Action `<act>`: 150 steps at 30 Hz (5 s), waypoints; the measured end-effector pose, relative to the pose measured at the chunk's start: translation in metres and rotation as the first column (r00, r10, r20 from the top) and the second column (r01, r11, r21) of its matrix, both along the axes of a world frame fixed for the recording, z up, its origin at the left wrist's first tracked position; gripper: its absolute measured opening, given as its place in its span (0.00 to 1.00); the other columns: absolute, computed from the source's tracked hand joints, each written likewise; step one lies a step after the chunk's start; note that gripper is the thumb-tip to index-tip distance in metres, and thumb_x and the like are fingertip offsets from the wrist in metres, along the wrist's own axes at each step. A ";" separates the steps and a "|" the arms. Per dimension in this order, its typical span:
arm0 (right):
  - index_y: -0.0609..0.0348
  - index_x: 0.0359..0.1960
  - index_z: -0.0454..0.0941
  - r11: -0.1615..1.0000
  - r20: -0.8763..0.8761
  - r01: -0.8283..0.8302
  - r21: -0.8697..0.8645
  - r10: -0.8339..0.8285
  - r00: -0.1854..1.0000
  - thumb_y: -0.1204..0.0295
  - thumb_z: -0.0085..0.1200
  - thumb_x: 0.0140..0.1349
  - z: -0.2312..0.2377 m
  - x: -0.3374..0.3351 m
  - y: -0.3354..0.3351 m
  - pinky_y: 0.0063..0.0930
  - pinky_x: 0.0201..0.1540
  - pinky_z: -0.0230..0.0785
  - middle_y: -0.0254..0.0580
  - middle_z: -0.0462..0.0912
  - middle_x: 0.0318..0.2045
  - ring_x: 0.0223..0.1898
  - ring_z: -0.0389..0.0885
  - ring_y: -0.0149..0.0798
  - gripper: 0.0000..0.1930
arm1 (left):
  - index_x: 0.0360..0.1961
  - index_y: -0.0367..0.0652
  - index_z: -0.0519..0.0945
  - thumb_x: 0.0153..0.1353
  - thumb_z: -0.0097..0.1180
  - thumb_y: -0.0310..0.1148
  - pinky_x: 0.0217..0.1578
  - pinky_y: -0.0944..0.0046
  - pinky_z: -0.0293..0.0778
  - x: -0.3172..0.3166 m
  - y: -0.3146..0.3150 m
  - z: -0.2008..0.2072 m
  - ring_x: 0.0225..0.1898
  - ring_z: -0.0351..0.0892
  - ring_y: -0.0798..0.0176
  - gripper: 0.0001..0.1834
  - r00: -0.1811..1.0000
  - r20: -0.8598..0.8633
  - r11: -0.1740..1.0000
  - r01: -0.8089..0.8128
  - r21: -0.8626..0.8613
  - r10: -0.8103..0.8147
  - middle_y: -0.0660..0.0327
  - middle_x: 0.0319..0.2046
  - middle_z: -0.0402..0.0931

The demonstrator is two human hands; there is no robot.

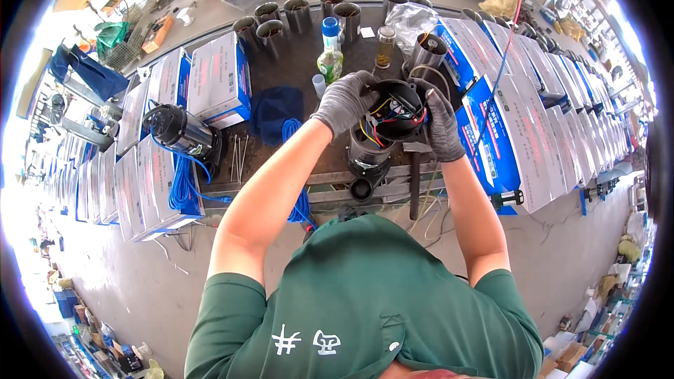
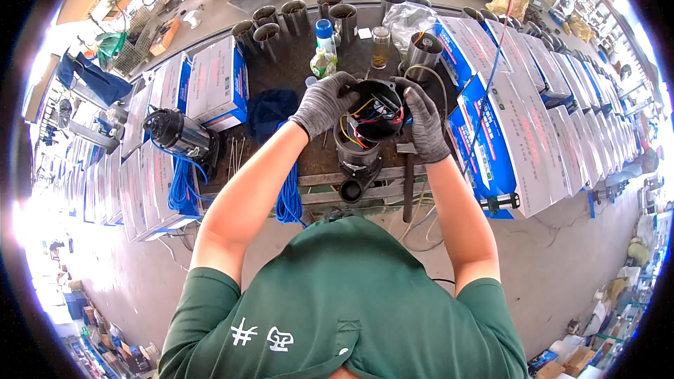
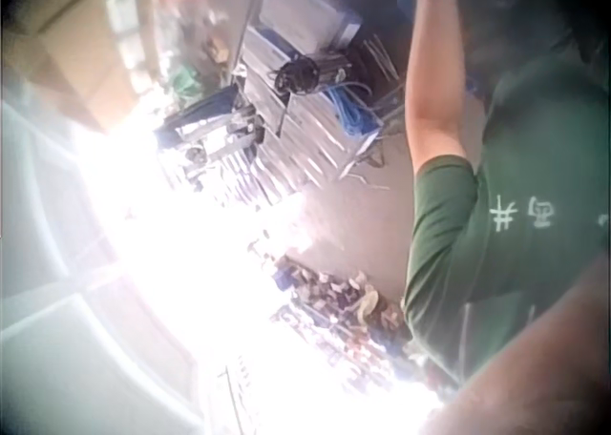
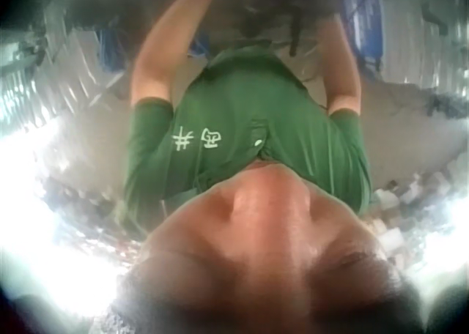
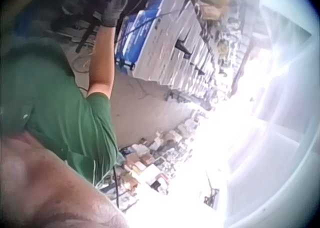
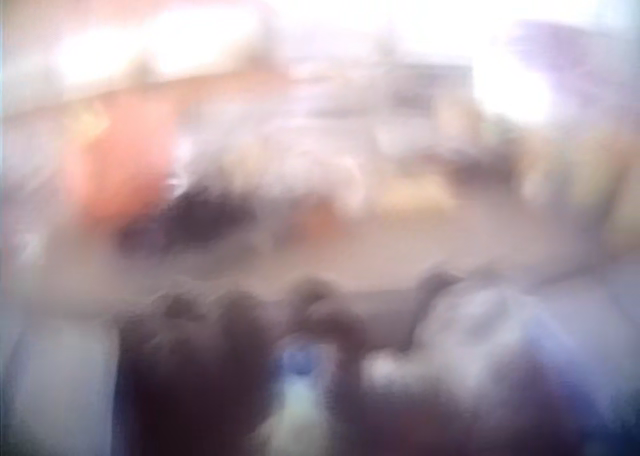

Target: The person assembles internal electrical and structural components of a water pump by hand, using a pneumatic screwdriver to secure small fasteners.

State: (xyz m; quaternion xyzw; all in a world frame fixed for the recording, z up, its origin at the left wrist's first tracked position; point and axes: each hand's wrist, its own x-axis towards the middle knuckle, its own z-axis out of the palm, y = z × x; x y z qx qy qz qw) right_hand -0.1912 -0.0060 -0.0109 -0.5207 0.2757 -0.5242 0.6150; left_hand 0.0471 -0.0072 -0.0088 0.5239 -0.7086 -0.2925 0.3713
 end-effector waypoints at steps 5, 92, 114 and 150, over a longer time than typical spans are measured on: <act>0.66 0.55 0.79 0.990 0.081 -0.136 0.039 0.132 0.988 0.52 0.54 0.70 -0.004 0.006 -0.036 0.32 0.57 0.74 0.44 0.85 0.49 0.50 0.83 0.36 0.26 | 0.42 0.36 0.81 0.58 0.67 0.40 0.44 0.59 0.79 -0.002 0.016 0.036 0.39 0.85 0.56 0.19 0.966 0.211 0.962 -0.190 0.197 0.147 0.51 0.35 0.85; 0.63 0.56 0.74 0.991 -0.555 0.132 0.011 -0.104 0.826 0.64 0.51 0.73 0.122 -0.182 0.025 0.18 0.31 0.66 0.34 0.78 0.35 0.32 0.74 0.26 0.18 | 0.55 0.40 0.79 0.62 0.61 0.37 0.38 0.65 0.77 0.101 0.367 -0.317 0.37 0.81 0.64 0.21 0.722 -0.116 0.368 -0.202 0.908 0.682 0.58 0.42 0.83; 0.63 0.54 0.81 0.878 -0.436 -0.203 0.434 0.402 0.805 0.64 0.59 0.69 -0.161 0.080 0.233 0.27 0.45 0.74 0.35 0.85 0.40 0.41 0.80 0.29 0.18 | 0.45 0.38 0.76 0.67 0.62 0.39 0.41 0.59 0.81 0.085 0.258 -0.179 0.38 0.81 0.58 0.15 0.390 -0.681 0.537 0.423 0.730 0.620 0.56 0.35 0.79; 0.65 0.41 0.84 0.910 -0.659 -0.146 0.387 0.384 0.646 0.57 0.60 0.67 -0.146 0.115 0.210 0.34 0.37 0.75 0.42 0.85 0.28 0.31 0.81 0.33 0.19 | 0.40 0.38 0.79 0.69 0.60 0.38 0.23 0.67 0.71 0.084 0.250 -0.197 0.26 0.78 0.64 0.12 0.471 -0.614 0.481 0.383 0.789 0.633 0.59 0.28 0.80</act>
